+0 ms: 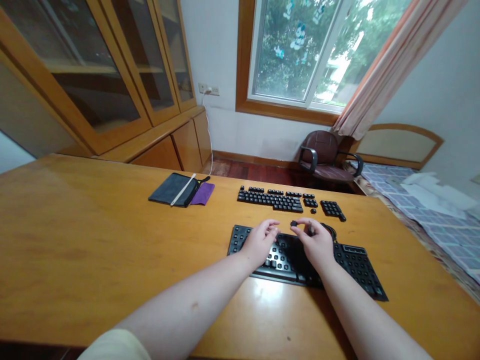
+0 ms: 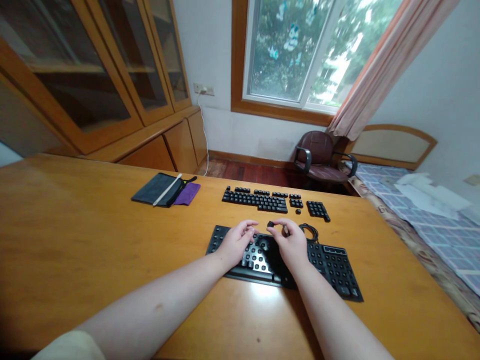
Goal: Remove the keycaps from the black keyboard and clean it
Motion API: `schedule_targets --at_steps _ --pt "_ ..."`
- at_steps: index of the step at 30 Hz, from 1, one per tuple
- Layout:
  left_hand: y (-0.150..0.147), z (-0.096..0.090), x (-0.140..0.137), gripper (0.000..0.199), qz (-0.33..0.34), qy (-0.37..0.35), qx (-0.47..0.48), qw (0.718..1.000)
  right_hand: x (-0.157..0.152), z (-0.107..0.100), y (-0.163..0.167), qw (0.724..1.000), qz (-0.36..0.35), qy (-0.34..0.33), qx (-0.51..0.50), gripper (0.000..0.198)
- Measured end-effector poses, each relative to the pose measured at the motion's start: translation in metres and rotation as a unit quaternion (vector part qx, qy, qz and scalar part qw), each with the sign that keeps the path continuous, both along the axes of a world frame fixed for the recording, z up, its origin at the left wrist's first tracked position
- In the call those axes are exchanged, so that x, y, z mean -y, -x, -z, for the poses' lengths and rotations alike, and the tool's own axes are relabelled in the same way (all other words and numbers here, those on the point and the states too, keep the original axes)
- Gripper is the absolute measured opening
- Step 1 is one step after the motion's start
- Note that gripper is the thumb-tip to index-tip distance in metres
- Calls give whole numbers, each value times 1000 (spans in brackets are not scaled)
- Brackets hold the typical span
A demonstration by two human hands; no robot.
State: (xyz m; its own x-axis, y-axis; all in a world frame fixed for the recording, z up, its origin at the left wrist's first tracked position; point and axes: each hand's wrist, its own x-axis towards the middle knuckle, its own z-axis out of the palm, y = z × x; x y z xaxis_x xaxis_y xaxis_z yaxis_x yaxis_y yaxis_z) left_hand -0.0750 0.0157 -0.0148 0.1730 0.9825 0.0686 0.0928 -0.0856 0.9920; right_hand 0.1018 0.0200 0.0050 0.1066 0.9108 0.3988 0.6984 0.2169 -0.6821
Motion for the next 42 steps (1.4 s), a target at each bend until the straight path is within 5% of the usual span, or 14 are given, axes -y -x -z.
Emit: schedule_targets --at_steps 6,11,18,42 --pt "2 -3 -6 27 -68 17 61 996 -68 -32 20 978 -98 26 184 18" --pt "2 -5 -5 26 -65 25 58 996 -104 -11 38 951 -81 101 280 16" --pt "1 -6 -4 25 -63 26 54 996 -102 17 37 941 -68 137 301 19" --pt "2 -5 -4 26 -62 23 39 997 -104 21 40 951 -62 130 272 18"
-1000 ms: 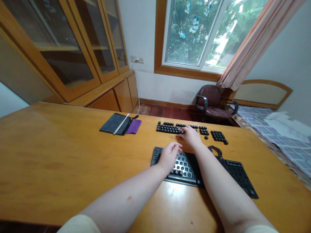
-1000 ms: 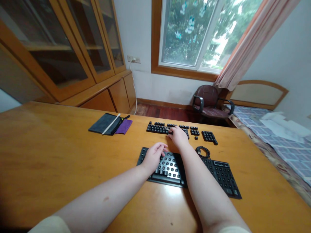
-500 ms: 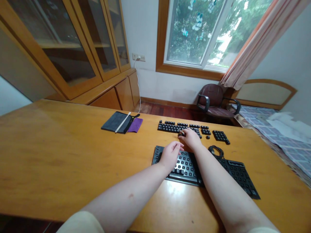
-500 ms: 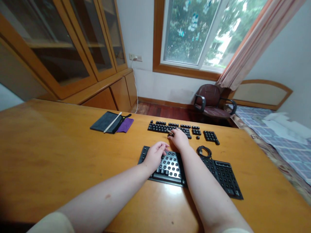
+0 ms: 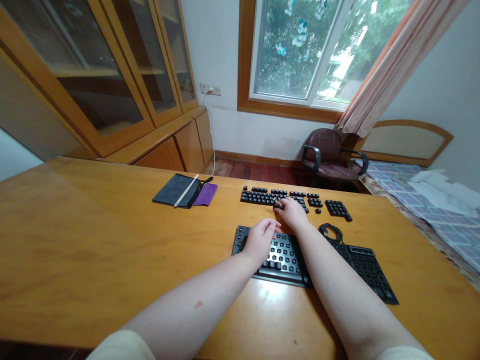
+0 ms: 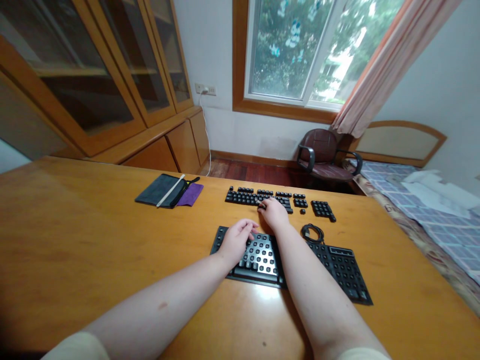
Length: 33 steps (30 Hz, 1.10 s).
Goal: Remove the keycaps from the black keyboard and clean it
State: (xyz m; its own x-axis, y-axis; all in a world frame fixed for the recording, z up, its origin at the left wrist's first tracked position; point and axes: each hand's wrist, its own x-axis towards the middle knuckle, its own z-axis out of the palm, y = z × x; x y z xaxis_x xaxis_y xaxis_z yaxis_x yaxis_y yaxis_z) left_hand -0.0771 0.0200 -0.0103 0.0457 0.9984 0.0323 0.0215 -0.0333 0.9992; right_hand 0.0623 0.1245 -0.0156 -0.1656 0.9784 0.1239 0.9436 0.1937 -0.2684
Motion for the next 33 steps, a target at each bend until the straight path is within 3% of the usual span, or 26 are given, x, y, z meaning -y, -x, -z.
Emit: schedule_targets --at_steps 6,9,13,21,33 --pt "0 0 0 26 -2 -2 5 1000 3 -10 -9 994 68 -49 -68 25" --pt "-1 1 -1 26 -5 4 11 1000 5 -24 -38 983 149 -71 -84 39" --pt "-1 1 -1 26 0 5 13 1000 8 -31 -80 963 250 -34 -99 36" --pt "1 -2 0 26 10 14 17 1000 7 -12 -81 965 254 16 -66 33" --pt "0 -2 0 25 13 19 19 1000 6 -12 -80 967 243 31 -76 32"
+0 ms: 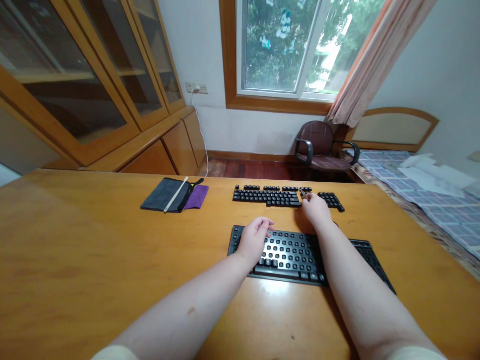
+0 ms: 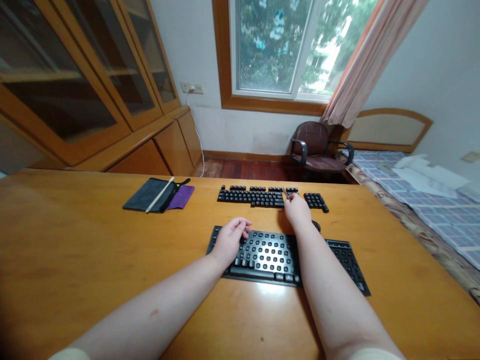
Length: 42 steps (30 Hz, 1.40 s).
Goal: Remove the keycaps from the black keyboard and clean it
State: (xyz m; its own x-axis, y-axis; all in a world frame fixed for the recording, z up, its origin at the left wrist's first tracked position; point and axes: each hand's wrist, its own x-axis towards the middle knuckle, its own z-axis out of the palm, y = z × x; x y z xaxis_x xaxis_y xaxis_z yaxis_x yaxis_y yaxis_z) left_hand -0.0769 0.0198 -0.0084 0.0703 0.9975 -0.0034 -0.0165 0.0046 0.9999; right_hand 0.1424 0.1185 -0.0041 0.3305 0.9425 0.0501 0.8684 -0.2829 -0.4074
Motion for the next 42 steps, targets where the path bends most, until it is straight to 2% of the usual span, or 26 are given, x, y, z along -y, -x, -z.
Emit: schedule_targets --at_steps 25,31,33,35,38,42 --pt "0 2 0 25 0 -1 0 1000 -1 2 0 1000 -10 3 -3 30" --pt "0 0 0 25 -1 -1 0 1000 2 -5 -1 999 -14 -33 -7 34" --pt "0 0 0 24 -2 -1 2 1000 7 -12 5 996 -49 -76 -16 36" --pt "-1 2 -1 24 -3 -2 7 1000 14 -20 16 987 -129 -98 -21 35" --pt "-2 4 -2 24 0 -4 13 1000 27 -25 43 966 -257 -33 12 30" --pt "-2 5 -2 23 3 -11 14 1000 38 -20 71 949 -294 66 91 35"
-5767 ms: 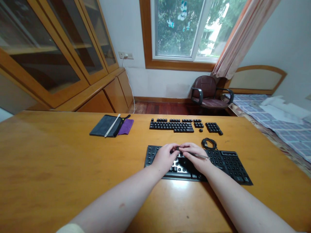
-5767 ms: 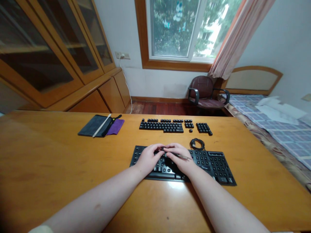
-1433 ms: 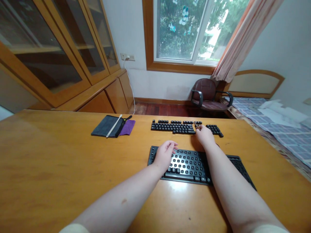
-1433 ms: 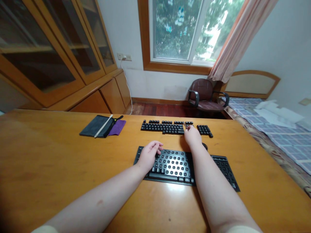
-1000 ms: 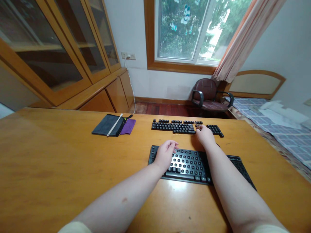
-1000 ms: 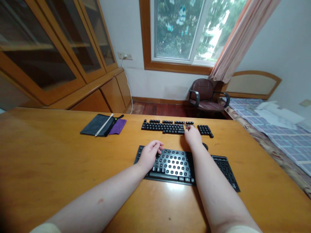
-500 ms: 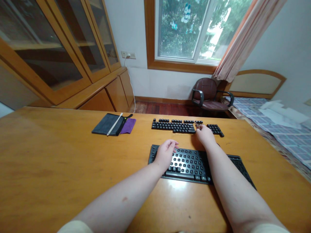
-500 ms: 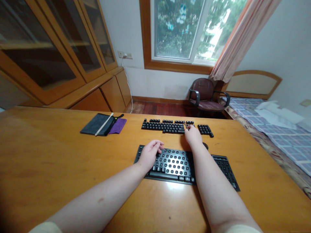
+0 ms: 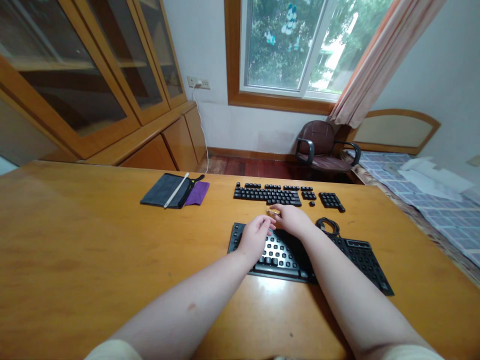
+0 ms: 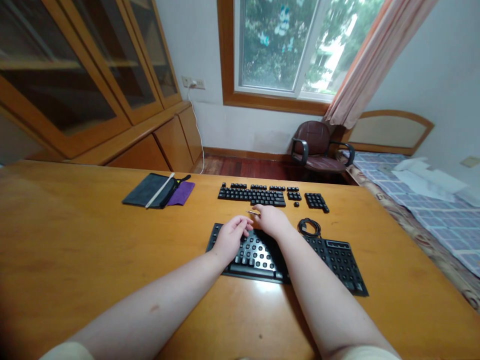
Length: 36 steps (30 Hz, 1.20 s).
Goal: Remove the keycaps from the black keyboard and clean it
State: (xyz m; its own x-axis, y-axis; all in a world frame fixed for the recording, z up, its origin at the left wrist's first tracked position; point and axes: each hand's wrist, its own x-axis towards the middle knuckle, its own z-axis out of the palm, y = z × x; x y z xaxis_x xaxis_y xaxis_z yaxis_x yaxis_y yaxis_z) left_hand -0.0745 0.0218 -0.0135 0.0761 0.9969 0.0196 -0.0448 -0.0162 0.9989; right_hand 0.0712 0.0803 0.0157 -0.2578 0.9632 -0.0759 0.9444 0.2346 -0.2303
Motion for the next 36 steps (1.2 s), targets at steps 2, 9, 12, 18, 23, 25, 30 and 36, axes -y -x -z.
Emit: schedule_targets --at_steps 2,9,12,18,23,25,30,36 --pt "0 0 0 23 -1 -1 -2 1000 0 5 3 1000 -4 15 12 38" --pt "1 -2 0 23 1 1 -8 1000 -9 16 -4 998 -21 58 -11 47" --pt "1 -2 1 23 2 -2 -5 1000 -9 17 -2 998 -18 58 -14 49" --pt "2 0 0 24 2 -8 -3 1000 -7 15 0 998 -11 60 -7 51" --pt "1 -2 -1 24 -2 -1 -1 1000 -9 17 -1 998 -15 55 -7 50" --pt "1 -3 0 24 0 3 0 1000 -9 17 -1 998 -16 53 -9 50" --pt "1 -3 1 24 0 1 -8 1000 -7 14 1 999 -17 48 -12 44" --pt "1 -1 0 24 3 0 -9 1000 -5 11 4 1000 -7 22 0 45"
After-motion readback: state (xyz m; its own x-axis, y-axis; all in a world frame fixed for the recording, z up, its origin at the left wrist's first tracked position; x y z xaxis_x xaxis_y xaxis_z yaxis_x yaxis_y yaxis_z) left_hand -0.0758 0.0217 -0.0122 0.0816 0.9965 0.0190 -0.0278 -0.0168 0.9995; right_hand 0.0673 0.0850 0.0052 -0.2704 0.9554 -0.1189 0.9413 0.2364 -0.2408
